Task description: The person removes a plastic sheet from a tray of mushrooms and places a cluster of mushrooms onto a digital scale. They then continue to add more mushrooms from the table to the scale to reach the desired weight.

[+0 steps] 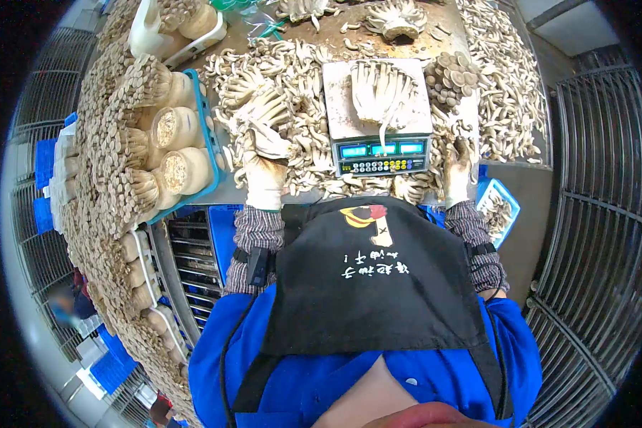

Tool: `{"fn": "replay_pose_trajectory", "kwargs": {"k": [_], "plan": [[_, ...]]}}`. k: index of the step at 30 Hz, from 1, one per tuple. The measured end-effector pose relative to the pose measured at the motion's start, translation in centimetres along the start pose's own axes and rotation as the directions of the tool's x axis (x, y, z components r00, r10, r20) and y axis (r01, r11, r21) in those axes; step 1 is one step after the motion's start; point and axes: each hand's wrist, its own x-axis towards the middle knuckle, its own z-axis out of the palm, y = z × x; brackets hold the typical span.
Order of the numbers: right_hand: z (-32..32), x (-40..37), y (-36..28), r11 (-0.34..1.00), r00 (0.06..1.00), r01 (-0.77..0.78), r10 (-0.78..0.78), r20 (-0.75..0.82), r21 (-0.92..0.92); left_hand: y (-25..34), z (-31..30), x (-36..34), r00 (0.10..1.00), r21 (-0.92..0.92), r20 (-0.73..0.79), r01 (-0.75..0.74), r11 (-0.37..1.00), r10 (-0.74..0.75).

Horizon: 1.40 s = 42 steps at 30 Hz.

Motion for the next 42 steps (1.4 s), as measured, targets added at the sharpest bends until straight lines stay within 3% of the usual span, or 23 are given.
{"fn": "replay_pose_trajectory", "kwargs": {"k": [2, 4, 5, 7, 13, 15, 16, 18, 21, 23, 24, 25, 27, 28, 30, 31, 32, 33, 35, 37, 38, 41, 42], "plan": [[0.1, -0.2, -0.6, 0.999, 1.000, -0.002, 0.001, -0.006, -0.041, -0.1, -1.2, 0.3, 1.000, -0.020, 0.014, 0.009, 1.000, -0.009], [0.2, -0.4, -1.1, 0.981, 0.995, -0.088, 0.079, 0.061, 0.171, -0.2, -1.5, 0.3, 0.999, -0.038, 0.029, 0.020, 0.999, -0.019], [0.2, -0.4, -0.9, 0.981, 0.995, -0.089, 0.079, 0.061, 0.172, -0.3, -1.7, 0.3, 0.999, -0.038, 0.015, 0.032, 0.999, -0.031], [0.4, -0.3, -0.1, 0.986, 0.989, -0.024, -0.001, 0.149, 0.167, -0.4, -1.6, 0.3, 0.998, -0.037, -0.013, 0.054, 0.998, -0.055], [1.2, -0.5, -1.9, 0.974, 0.977, 0.109, -0.141, 0.159, 0.197, -0.7, -2.3, 0.5, 0.997, -0.043, -0.036, 0.067, 0.997, -0.068], [0.8, -0.5, -4.0, 0.941, 0.933, 0.317, -0.288, 0.215, -0.117, -1.0, -3.0, 0.9, 0.993, -0.054, -0.067, 0.091, 0.994, -0.094], [0.7, -0.7, -5.7, 0.828, 0.856, 0.511, -0.465, 0.227, -0.230, -1.1, -2.9, 0.9, 0.992, -0.074, 0.002, 0.126, 0.989, -0.126], [1.4, -0.6, -8.0, 0.675, 0.716, 0.697, -0.629, 0.304, -0.244, -1.6, -2.5, 1.0, 0.982, -0.117, 0.052, 0.189, 0.975, -0.184], [2.8, -0.7, -11.1, 0.480, 0.513, 0.858, -0.772, 0.376, -0.185, -3.3, -0.9, 1.5, 0.958, -0.150, 0.068, 0.287, 0.946, -0.279], [3.8, 0.4, -12.9, 0.370, 0.350, 0.928, -0.835, 0.425, -0.038, -4.8, 1.5, 1.4, 0.958, -0.009, 0.090, 0.273, 0.962, -0.272], [4.2, 0.7, -13.0, 0.338, 0.319, 0.940, -0.825, 0.466, -0.046, -5.0, 1.9, 1.9, 0.916, -0.061, 0.190, 0.370, 0.927, -0.353], [4.3, 0.9, -13.8, 0.266, 0.271, 0.961, -0.866, 0.420, -0.070, -5.7, 2.3, 2.8, 0.920, -0.049, 0.201, 0.352, 0.935, -0.336], [4.9, 1.7, -13.8, 0.319, 0.291, 0.948, -0.848, 0.442, -0.013, -6.5, 3.3, 4.0, 0.919, 0.093, 0.223, 0.311, 0.946, -0.325], [4.9, 1.8, -13.9, 0.320, 0.295, 0.947, -0.849, 0.439, -0.017, -7.0, 4.1, 4.5, 0.928, 0.068, 0.189, 0.312, 0.948, -0.319], [4.8, 1.7, -14.4, 0.599, 0.551, 0.797, -0.671, 0.496, -0.076, -7.1, 4.9, 4.9, 0.938, 0.194, 0.185, 0.259, 0.946, -0.294], [5.2, 1.7, -14.6, 0.602, 0.556, 0.795, -0.670, 0.492, -0.079, -7.1, 5.6, 4.9, 0.947, 0.313, 0.182, 0.198, 0.929, -0.263], [5.6, 1.6, -14.8, 0.771, 0.689, 0.635, -0.594, 0.415, 0.049, -7.0, 5.8, 4.1, 0.965, 0.502, 0.162, 0.101, 0.859, -0.207], [6.0, 1.7, -14.7, 0.877, 0.801, 0.439, -0.480, 0.357, 0.193, -6.8, 5.9, 4.0, 0.986, 0.753, 0.120, -0.011, 0.658, -0.120], [6.5, 2.4, -13.6, 0.912, 0.832, 0.382, -0.410, 0.374, 0.150, -7.3, 4.2, 4.6, 0.981, 0.854, 0.162, -0.192, 0.484, 0.103], [6.6, 2.5, -13.7, 0.978, 0.928, 0.190, -0.208, 0.308, 0.089, -5.9, 4.7, 4.4, 0.982, 0.879, 0.170, -0.191, 0.436, 0.086], [7.2, 2.4, -13.2, 0.957, 0.934, 0.159, -0.226, 0.276, 0.244, -5.4, 4.8, 3.7, 0.962, 0.847, 0.237, -0.275, 0.454, 0.138], [6.6, 2.0, -14.9, 0.953, 0.948, -0.020, -0.079, 0.309, 0.303, -1.7, 3.1, 3.1, 0.981, 0.789, 0.190, -0.180, 0.587, 0.045], [6.8, 2.2, -14.4, 0.976, 0.948, 0.171, -0.201, 0.248, 0.138, -1.3, 5.0, 2.5, 0.962, 0.843, 0.183, -0.260, 0.470, 0.204]]}}
